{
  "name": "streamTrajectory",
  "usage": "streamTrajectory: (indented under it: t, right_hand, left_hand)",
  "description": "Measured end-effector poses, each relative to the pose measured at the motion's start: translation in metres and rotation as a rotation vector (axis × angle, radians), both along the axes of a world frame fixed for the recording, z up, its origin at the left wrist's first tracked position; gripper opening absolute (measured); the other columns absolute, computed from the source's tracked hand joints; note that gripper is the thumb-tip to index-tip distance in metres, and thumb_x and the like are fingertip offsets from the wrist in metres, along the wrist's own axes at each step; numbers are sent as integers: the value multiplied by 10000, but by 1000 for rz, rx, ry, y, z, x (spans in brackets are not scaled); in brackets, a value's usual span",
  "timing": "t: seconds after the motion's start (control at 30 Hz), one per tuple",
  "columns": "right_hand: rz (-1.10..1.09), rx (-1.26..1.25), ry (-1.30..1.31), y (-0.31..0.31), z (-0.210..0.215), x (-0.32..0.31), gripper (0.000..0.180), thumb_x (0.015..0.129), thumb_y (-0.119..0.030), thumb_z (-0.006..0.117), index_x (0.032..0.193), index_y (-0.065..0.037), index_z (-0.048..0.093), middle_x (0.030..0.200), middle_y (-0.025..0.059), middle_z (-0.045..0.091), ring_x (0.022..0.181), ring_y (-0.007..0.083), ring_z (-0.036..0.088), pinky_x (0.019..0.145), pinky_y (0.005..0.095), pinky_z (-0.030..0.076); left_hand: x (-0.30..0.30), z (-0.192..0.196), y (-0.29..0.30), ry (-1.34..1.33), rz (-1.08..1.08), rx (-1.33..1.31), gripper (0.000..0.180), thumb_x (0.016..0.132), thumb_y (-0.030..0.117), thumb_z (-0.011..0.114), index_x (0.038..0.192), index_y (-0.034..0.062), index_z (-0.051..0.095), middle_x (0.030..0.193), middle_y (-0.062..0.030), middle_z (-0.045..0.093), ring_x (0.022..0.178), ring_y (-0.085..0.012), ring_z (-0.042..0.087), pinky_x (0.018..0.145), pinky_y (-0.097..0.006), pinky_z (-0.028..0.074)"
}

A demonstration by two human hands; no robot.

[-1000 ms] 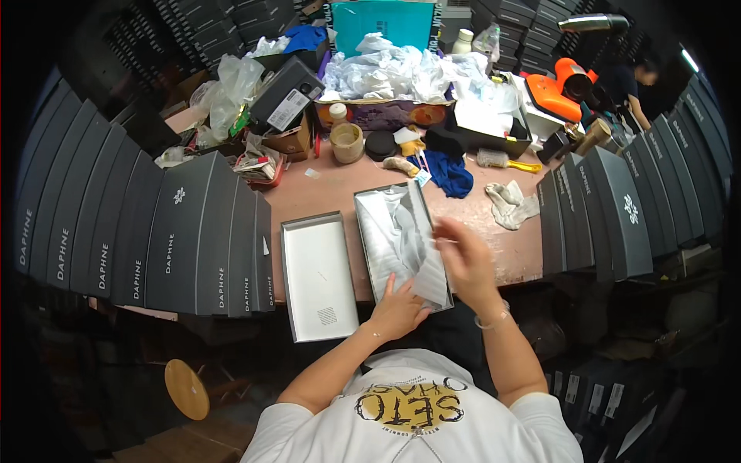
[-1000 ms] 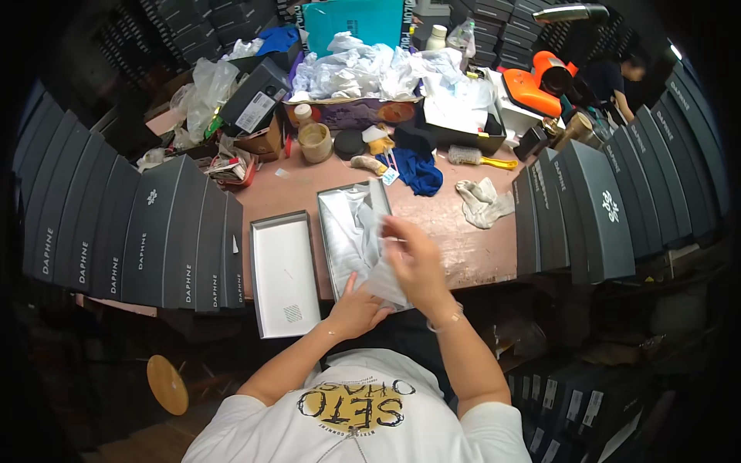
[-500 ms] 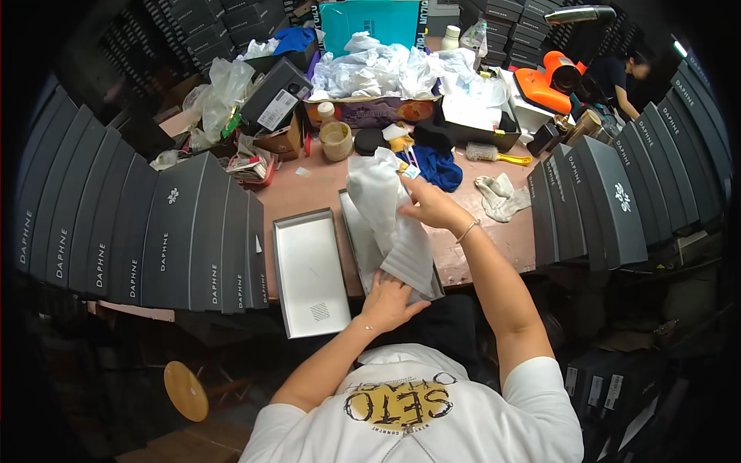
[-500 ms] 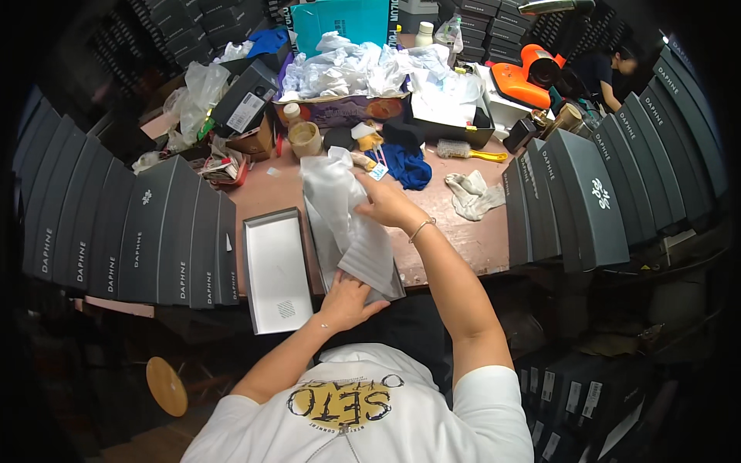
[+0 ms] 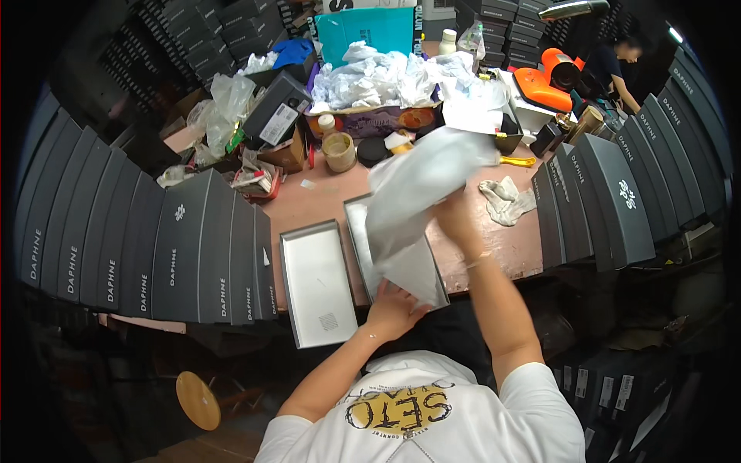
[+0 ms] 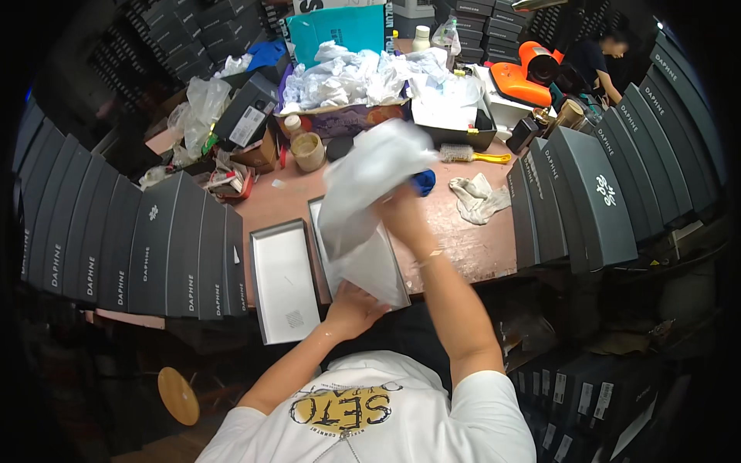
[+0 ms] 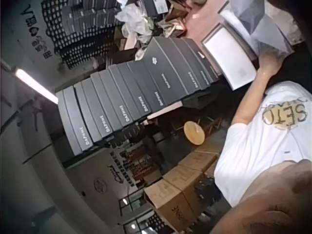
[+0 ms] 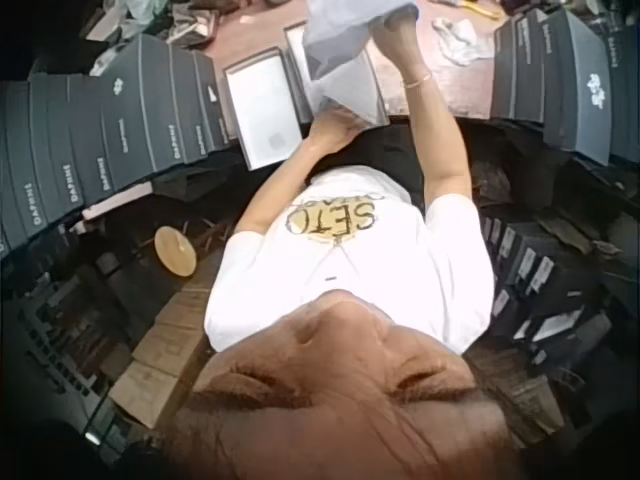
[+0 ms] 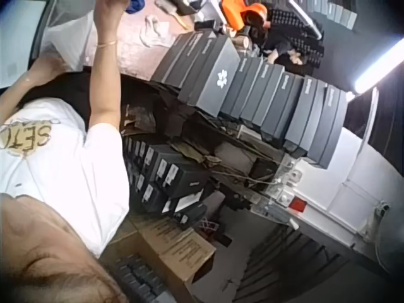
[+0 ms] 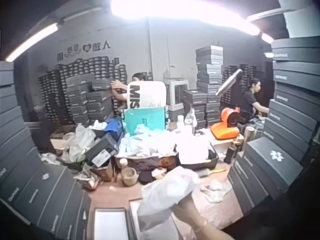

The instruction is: The recorder is packing various pairs of shoes into boxes using tissue paper and protective foam wrap.

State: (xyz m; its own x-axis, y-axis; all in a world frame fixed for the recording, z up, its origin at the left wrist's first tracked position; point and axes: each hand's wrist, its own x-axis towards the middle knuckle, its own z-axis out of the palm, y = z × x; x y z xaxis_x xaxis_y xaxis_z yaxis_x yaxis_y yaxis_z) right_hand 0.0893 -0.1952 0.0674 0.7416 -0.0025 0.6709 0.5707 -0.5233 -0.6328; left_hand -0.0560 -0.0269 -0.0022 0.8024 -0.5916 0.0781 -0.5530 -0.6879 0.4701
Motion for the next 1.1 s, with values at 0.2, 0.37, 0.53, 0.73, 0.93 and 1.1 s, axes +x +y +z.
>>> streamTrajectory:
  t: [0.2, 0.37, 0.53, 0.73, 0.93, 1.1]
  right_hand:
    - [-96, -135, 541, -141, 71, -22, 344, 809, -151, 644, 1081, 58, 619, 915, 199, 680, 842, 266, 680, 703, 349, 527]
    - [-388, -576, 744, -141, -92, -18, 366, 765, -209, 676, 1045, 19, 613, 890, 227, 646, 857, 420, 621, 771, 484, 490]
    - [-149, -449, 388, -74, -15, -50, 451, 813, -202, 689, 1179, 17, 543, 1166, 227, 575, 1071, 368, 558, 906, 433, 443]
    - [467, -477, 308, 65, 6, -117, 776, 785, -243, 730, 1443, -127, 334, 1416, 238, 354, 1276, 414, 389, 1067, 479, 318]
    - [503, -482, 291, 118, -10, -97, 702, 683, -85, 750, 1333, -101, 485, 1247, 178, 534, 1187, 337, 501, 1077, 486, 299]
    - [-106, 498, 509, -20, -31, -91, 210, 971, -137, 457, 1042, 24, 572, 938, 37, 604, 888, 151, 568, 828, 330, 461]
  left_hand:
    - [13, 10, -7, -117, 234, -246, 374, 810, 283, 682, 989, -45, 651, 1034, -197, 622, 1065, -341, 551, 1030, -470, 321]
    - [27, 30, -48, 91, 342, -588, 282, 810, 250, 694, 824, -22, 620, 791, -154, 612, 793, -308, 580, 779, -398, 446]
    - [26, 10, 8, 255, 647, -773, 304, 877, 199, 657, 667, 41, 505, 599, -47, 479, 563, -105, 421, 518, -289, 358]
    - [-24, 53, 123, 69, 843, -1247, 114, 906, 91, 605, 983, 11, 630, 929, 1, 627, 831, -65, 553, 772, -241, 448]
    - [-62, 47, 110, 89, 583, -1117, 356, 902, 143, 637, 1194, -44, 557, 1185, -102, 567, 1085, -164, 536, 910, -304, 439]
    - [-17, 66, 94, 163, 530, -802, 684, 839, 335, 717, 1338, -41, 437, 1373, -215, 395, 1257, -325, 436, 1053, -384, 352]
